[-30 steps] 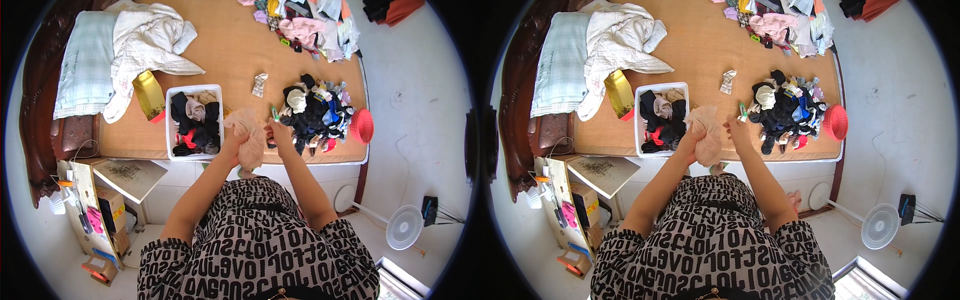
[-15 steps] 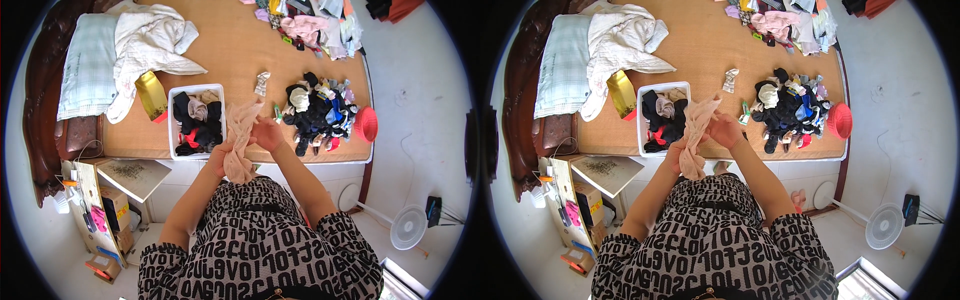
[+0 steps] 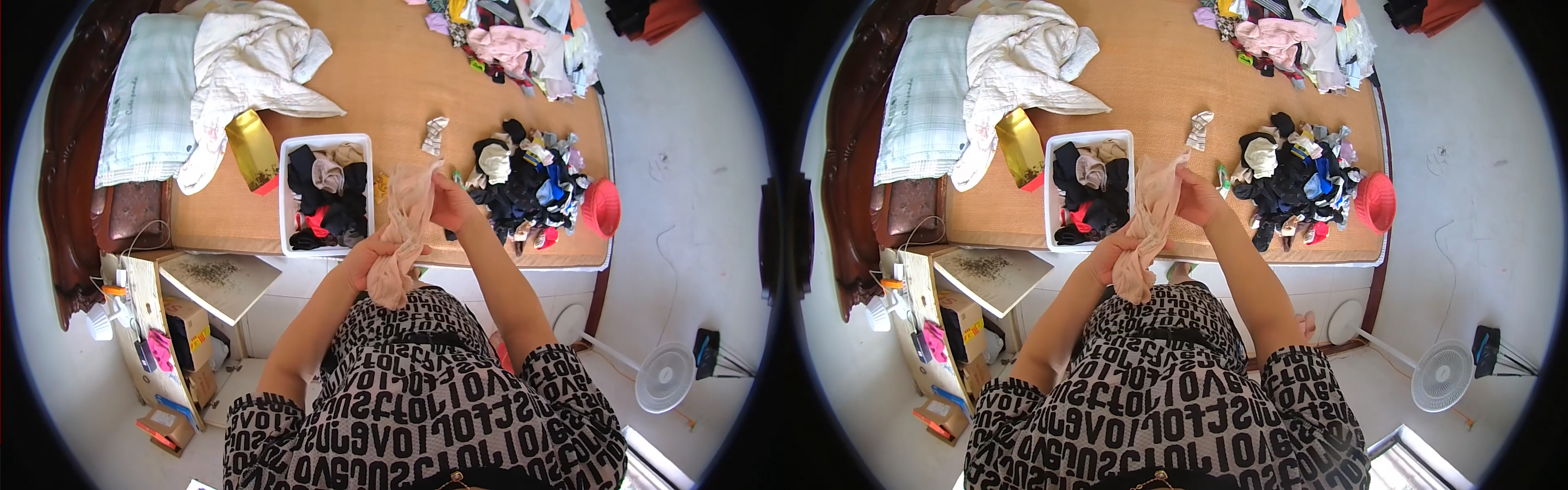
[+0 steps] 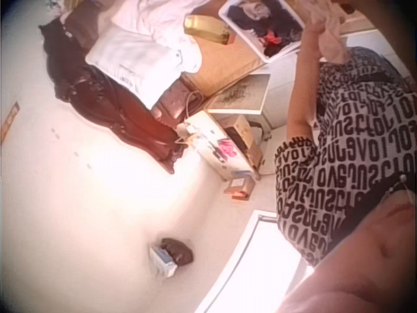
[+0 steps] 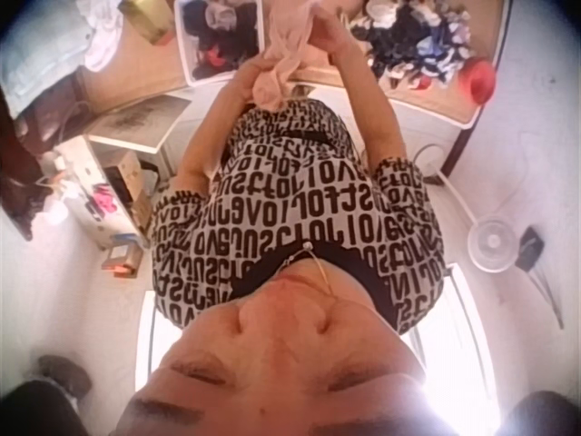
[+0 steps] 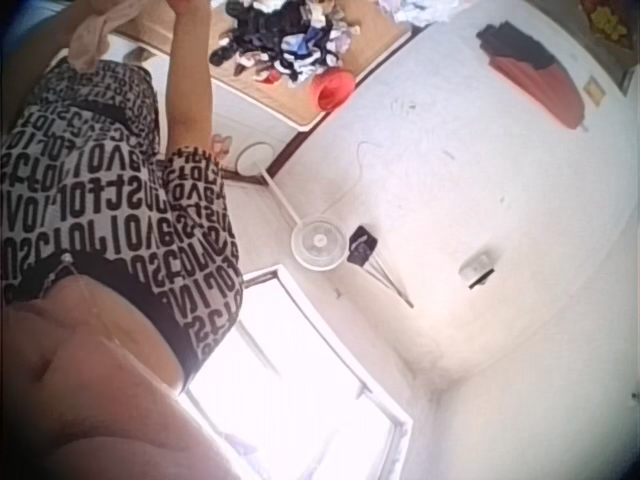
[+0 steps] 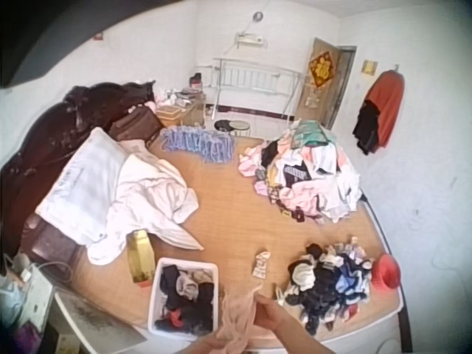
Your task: The person picks up individual items of clothing from a pile on a bed, folds them by hand, and places them into a storage bin; the person also sorts through small items and plastic bags in a cabinet.
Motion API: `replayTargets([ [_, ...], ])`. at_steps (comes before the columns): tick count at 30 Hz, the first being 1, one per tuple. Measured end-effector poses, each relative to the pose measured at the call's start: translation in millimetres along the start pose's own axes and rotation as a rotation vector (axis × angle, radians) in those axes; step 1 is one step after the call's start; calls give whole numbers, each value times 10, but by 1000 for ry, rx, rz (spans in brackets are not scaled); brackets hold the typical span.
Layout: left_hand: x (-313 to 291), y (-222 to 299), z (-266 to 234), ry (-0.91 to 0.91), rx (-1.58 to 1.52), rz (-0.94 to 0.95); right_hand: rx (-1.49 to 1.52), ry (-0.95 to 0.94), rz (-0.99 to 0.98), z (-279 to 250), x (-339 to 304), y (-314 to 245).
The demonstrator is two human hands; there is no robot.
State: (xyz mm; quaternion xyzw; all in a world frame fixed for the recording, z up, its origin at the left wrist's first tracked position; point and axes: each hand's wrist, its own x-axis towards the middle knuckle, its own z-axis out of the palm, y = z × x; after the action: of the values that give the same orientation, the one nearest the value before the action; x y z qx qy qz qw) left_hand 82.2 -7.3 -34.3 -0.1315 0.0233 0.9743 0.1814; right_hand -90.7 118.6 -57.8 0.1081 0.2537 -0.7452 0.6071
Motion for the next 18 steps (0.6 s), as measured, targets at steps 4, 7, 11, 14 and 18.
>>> replayTargets([
  [4, 6, -1, 32, 151, 181, 11, -157, 93, -122, -4, 65, -178],
  [7, 23, 8, -98, 248, 263, -17, -306, 175, -237, 26, 129, -237],
  [11, 73, 40, -24, 423, 172, -134, -1201, 191, -747, 10, 119, -175],
  [14, 108, 46, -153, 462, 163, -110, -1685, 54, -950, 322, -34, -25],
  [18, 139, 97, -181, 427, 67, -70, -2023, -176, -992, 443, -199, 126],
])
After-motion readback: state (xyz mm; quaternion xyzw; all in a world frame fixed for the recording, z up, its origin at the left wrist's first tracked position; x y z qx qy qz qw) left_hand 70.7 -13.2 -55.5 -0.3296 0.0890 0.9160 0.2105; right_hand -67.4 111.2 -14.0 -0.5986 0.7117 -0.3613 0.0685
